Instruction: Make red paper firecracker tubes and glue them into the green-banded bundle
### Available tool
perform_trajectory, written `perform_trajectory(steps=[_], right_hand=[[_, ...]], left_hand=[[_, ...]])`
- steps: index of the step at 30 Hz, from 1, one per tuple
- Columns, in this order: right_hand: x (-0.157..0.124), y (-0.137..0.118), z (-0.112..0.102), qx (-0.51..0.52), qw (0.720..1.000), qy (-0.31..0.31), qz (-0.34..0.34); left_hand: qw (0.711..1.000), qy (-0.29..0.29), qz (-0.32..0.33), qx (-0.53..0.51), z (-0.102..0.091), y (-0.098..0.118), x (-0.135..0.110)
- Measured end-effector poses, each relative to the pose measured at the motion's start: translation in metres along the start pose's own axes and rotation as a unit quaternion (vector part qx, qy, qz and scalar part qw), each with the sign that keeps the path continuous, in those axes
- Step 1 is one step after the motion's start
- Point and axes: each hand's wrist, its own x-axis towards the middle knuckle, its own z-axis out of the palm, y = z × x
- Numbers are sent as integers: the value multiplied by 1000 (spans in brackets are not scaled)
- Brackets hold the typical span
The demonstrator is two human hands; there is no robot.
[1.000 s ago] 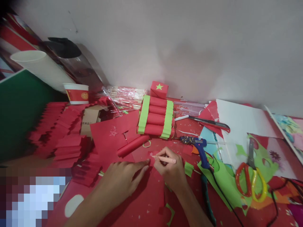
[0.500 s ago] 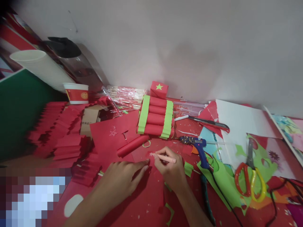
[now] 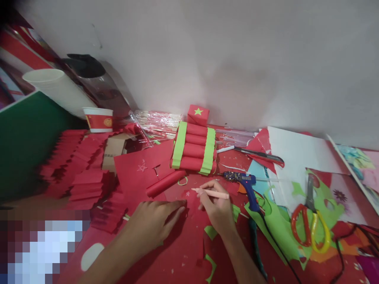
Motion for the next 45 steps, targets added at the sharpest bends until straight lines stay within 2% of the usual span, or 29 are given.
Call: perform_trajectory(steps=[3,6,12,13,15,19,22,30,39,45], right_hand=[[1,5,-3,48,999,8,-5],[0,5,-6,81,996,13,-27],[-6,0,-10,105,993,19,-57],[-6,1,-11,108,992,19,-57],[-6,2,-13,117,991,13,-59],[-6,3,-16,135,989,-26,-56],[-9,0,-14,123,990,-54,-42],[-17,-13,-6,83,992,-71,-55],[-19,-20,-7,2,991,-98,-89],[-19,-24,-13,-48,983,-114,-138]], left_hand=[[1000,-10,5,20,1,-1,0],[1000,10,13,7,4,-2,0],[983,157,48,-85,13,-14,0],[979,166,57,-104,13,-15,1],[973,163,68,-147,13,-17,2],[966,109,51,-228,9,-12,4],[964,80,55,-247,7,-7,3],[971,65,58,-224,3,0,2],[975,79,114,-174,12,-8,1],[980,82,139,-114,16,-13,2]])
